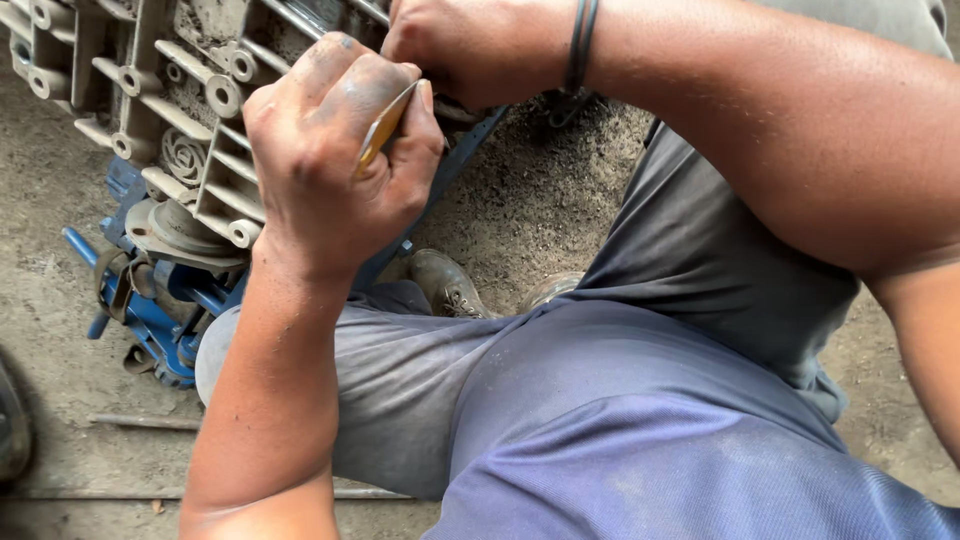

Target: The person is using a hacksaw blade to scrape and clean the cooling fins of an engine cylinder head. They are sitting on the ground, holding the blade with both hands and moving it back and forth along the fins to remove debris.

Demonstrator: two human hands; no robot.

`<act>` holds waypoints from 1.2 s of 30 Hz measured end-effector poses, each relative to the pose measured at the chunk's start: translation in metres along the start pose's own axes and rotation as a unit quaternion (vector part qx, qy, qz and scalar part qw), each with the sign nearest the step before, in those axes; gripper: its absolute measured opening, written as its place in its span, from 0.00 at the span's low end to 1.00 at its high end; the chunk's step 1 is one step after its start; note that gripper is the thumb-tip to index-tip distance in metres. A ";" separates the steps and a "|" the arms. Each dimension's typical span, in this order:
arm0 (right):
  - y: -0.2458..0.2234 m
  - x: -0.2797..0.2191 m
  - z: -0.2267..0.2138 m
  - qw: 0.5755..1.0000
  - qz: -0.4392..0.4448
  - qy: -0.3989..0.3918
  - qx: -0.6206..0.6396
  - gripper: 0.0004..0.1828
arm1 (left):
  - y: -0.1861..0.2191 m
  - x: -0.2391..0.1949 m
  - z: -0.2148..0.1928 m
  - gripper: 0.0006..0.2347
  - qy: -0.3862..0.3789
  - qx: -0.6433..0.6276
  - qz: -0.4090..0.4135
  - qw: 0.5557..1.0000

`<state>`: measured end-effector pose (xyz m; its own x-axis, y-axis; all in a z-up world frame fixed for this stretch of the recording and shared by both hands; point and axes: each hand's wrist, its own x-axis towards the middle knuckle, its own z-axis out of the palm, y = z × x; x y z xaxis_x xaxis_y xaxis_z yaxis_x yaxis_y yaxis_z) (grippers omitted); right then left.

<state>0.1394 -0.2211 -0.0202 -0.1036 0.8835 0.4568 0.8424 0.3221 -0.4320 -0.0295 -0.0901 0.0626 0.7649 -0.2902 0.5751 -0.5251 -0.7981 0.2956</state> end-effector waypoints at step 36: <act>-0.027 -0.018 -0.026 0.990 0.123 -0.073 -0.014 0.04 | -0.008 -0.018 0.030 0.02 0.002 0.000 -0.047 0.999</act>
<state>0.1326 -0.2545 0.0030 0.0338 0.9743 0.2225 0.8657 0.0827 -0.4937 -0.0284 -0.0943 0.0269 0.8095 -0.2123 0.5474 -0.4510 -0.8217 0.3483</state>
